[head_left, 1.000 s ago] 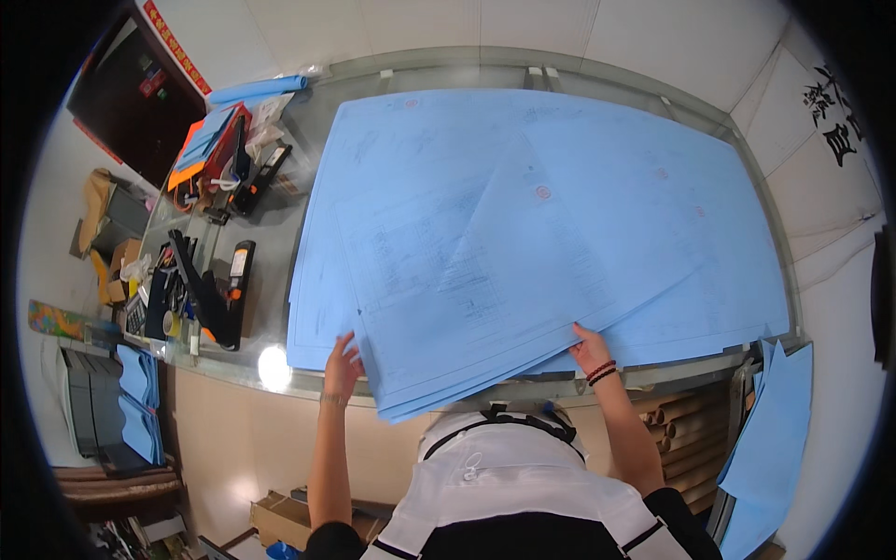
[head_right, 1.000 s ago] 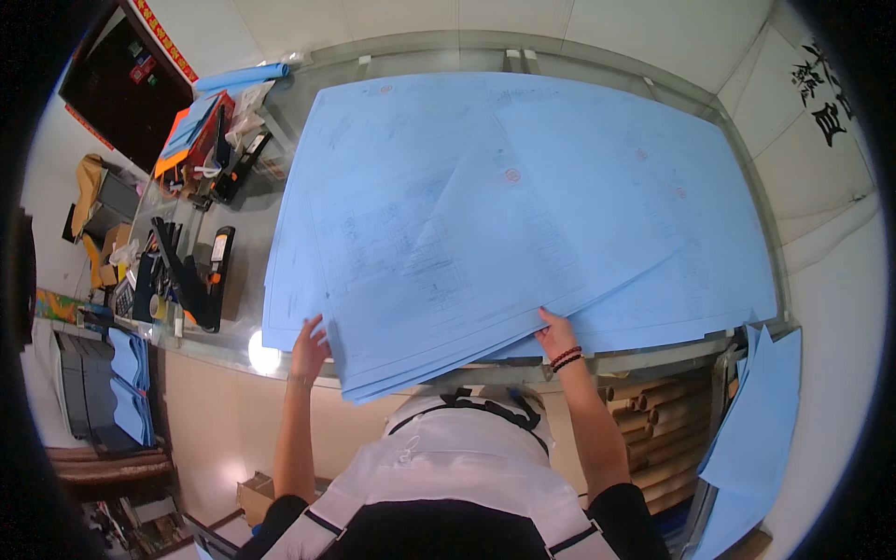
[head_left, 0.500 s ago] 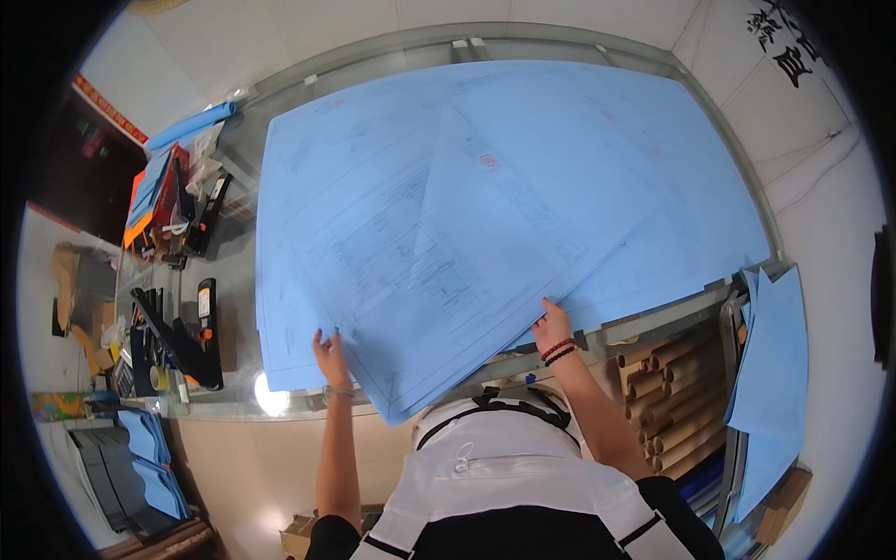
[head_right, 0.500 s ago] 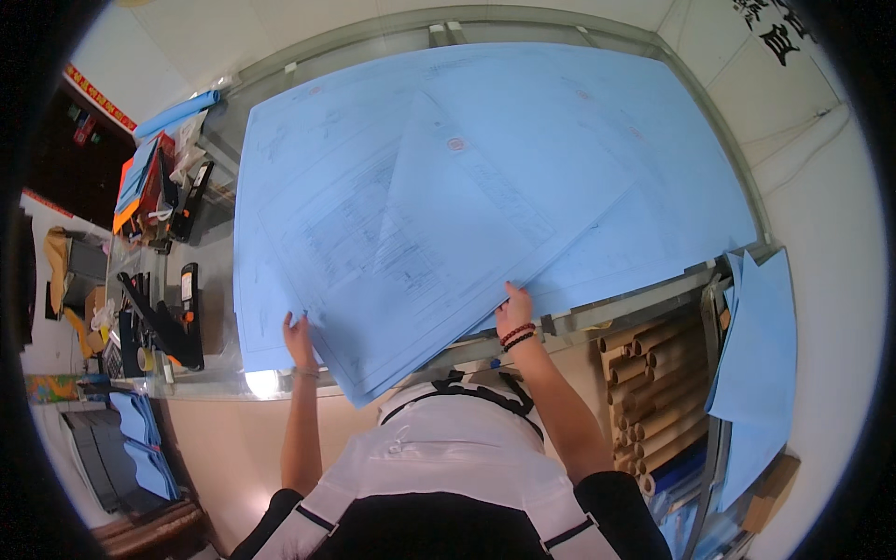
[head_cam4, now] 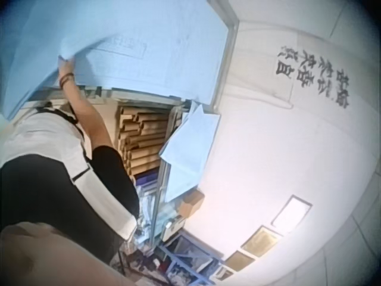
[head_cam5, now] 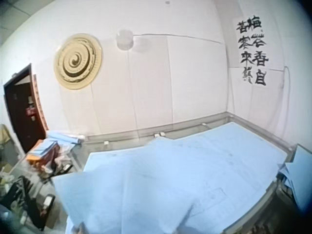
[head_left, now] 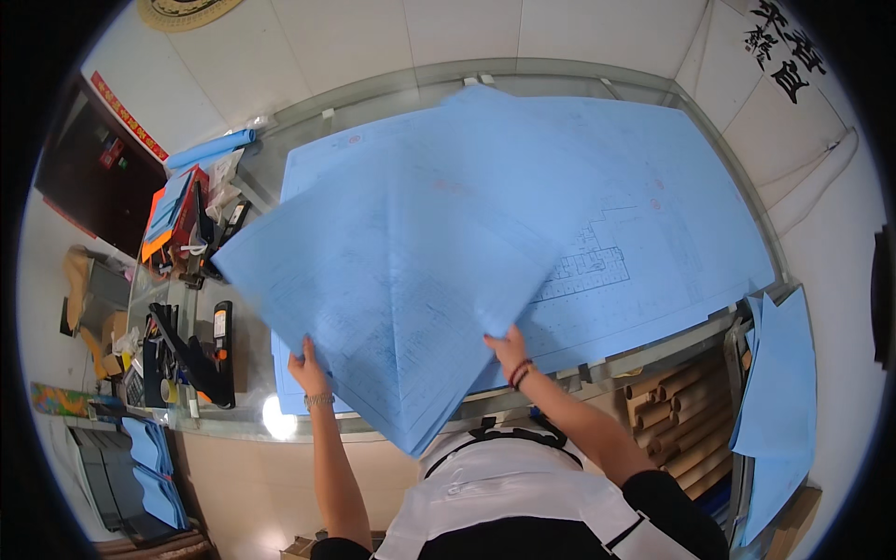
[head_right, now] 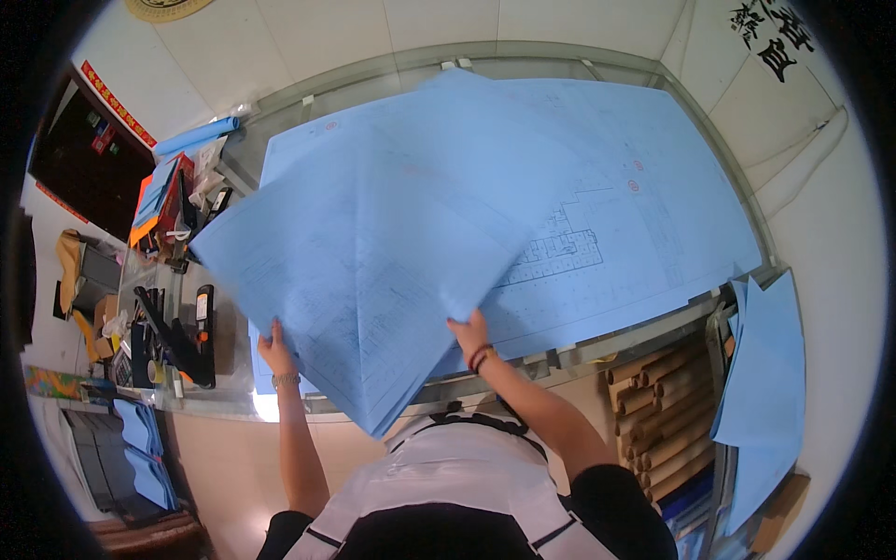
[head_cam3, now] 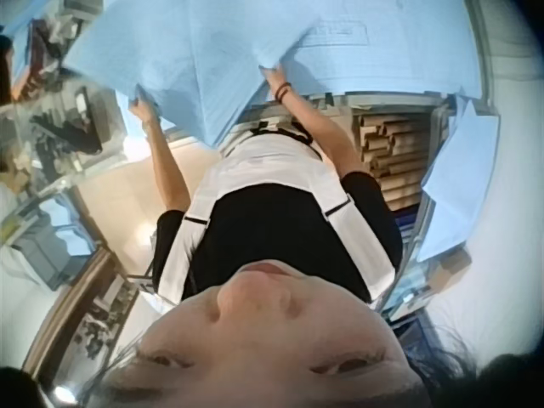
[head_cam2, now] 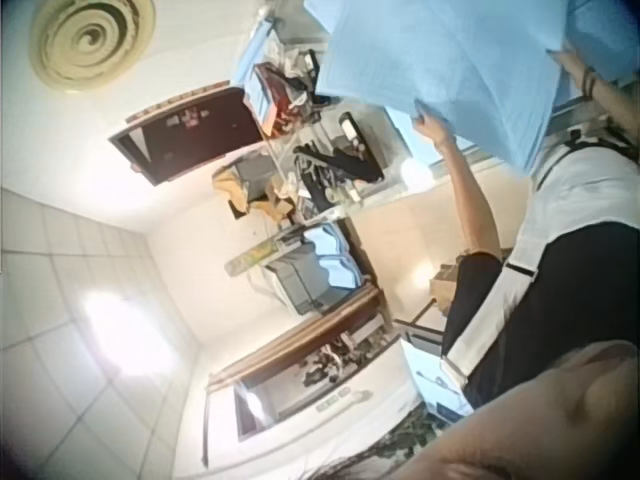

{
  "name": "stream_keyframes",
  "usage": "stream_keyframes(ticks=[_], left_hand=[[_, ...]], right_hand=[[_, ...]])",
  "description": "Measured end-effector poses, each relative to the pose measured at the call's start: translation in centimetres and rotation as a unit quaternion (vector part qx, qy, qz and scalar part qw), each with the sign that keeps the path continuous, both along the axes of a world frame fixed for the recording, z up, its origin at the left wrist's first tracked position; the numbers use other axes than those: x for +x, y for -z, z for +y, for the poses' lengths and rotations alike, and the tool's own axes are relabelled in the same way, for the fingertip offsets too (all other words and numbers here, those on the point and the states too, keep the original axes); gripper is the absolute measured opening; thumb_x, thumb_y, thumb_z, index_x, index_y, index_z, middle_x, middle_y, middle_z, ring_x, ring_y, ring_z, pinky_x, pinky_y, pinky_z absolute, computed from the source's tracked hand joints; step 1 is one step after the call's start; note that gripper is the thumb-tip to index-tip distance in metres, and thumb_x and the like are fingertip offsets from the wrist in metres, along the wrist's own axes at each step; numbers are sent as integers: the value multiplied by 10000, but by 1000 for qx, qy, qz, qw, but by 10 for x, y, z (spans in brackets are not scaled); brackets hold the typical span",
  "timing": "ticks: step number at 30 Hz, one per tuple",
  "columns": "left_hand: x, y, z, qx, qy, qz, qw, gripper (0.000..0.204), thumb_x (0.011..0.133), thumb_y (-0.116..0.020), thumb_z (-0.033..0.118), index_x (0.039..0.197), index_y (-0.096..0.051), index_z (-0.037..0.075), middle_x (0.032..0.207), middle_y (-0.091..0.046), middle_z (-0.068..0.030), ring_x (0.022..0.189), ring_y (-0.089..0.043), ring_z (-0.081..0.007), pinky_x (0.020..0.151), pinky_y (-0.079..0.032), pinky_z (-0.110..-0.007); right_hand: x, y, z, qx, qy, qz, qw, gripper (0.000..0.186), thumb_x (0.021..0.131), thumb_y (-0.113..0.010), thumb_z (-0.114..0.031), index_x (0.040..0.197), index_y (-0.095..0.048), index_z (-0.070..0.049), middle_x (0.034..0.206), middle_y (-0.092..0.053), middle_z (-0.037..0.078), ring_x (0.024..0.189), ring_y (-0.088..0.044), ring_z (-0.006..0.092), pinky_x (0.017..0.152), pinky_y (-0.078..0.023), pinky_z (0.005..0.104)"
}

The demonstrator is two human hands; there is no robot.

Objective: The person folds large blue blueprint sheets on a glass table. They smooth the sheets, fold them in half multiple times, and align the edges. Another person briefly appears and hands over a document near the end.

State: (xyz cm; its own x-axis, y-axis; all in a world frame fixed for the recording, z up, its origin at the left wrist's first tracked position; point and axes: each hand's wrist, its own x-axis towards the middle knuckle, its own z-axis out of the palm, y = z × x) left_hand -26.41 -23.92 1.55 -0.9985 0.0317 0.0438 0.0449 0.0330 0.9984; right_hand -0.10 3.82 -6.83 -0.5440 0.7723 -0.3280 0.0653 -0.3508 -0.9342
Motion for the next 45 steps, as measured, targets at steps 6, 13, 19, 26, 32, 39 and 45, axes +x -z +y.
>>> stream_keyframes(ticks=[6,13,19,26,32,39,45], left_hand=[[76,29,0,71,-58,-82,992,219,873,-666,188,919,-630,-23,851,-634,-18,696,-525,-78,608,-427,-245],[140,72,18,-15,-100,-246,964,330,842,-700,304,927,-604,0,801,-597,-35,648,-534,-101,502,-452,-248],[146,53,2,-4,16,-267,964,385,842,-696,297,879,-566,-63,750,-578,-69,569,-568,-133,493,-520,-259],[122,63,-14,-184,138,-135,964,397,856,-679,204,670,-525,-111,655,-601,-123,481,-637,-239,389,-509,-285],[126,72,1,-63,133,-189,971,393,880,-642,165,672,-496,-135,669,-600,-160,501,-635,-235,421,-548,-313],[145,63,-4,-123,213,-300,922,548,919,-555,386,730,-588,-128,652,-633,-199,517,-648,-277,469,-563,-310],[161,36,-16,-145,231,-387,881,716,896,-459,586,877,-580,-119,764,-661,-219,646,-675,-295,580,-583,-328]], right_hand=[[-87,-33,84,-12,14,-90,996,535,731,-739,-132,1182,-507,37,1112,-606,160,992,-590,244,853,-473,348],[-87,-43,117,207,-155,-252,932,530,673,-802,-174,1103,-564,23,1133,-588,193,1010,-584,289,835,-487,367],[-73,-50,97,320,-100,-379,863,482,677,-786,-178,1093,-586,-40,1159,-519,156,1093,-491,324,897,-443,426],[-99,-56,75,254,-53,-477,840,462,760,-660,-85,1189,-494,-52,1241,-408,194,1139,-441,394,906,-444,499],[-103,-67,104,95,-58,-328,938,645,770,-688,-148,1264,-369,117,1267,-443,270,1143,-497,395,963,-435,437],[-84,-36,159,-161,-124,-109,973,890,676,-821,-278,1321,-363,131,1406,-353,263,1272,-403,339,1006,-368,401],[-89,-52,105,-144,-201,-152,957,1045,686,-818,-252,1424,-158,80,1483,-167,277,1385,-185,343,1089,-234,467]])
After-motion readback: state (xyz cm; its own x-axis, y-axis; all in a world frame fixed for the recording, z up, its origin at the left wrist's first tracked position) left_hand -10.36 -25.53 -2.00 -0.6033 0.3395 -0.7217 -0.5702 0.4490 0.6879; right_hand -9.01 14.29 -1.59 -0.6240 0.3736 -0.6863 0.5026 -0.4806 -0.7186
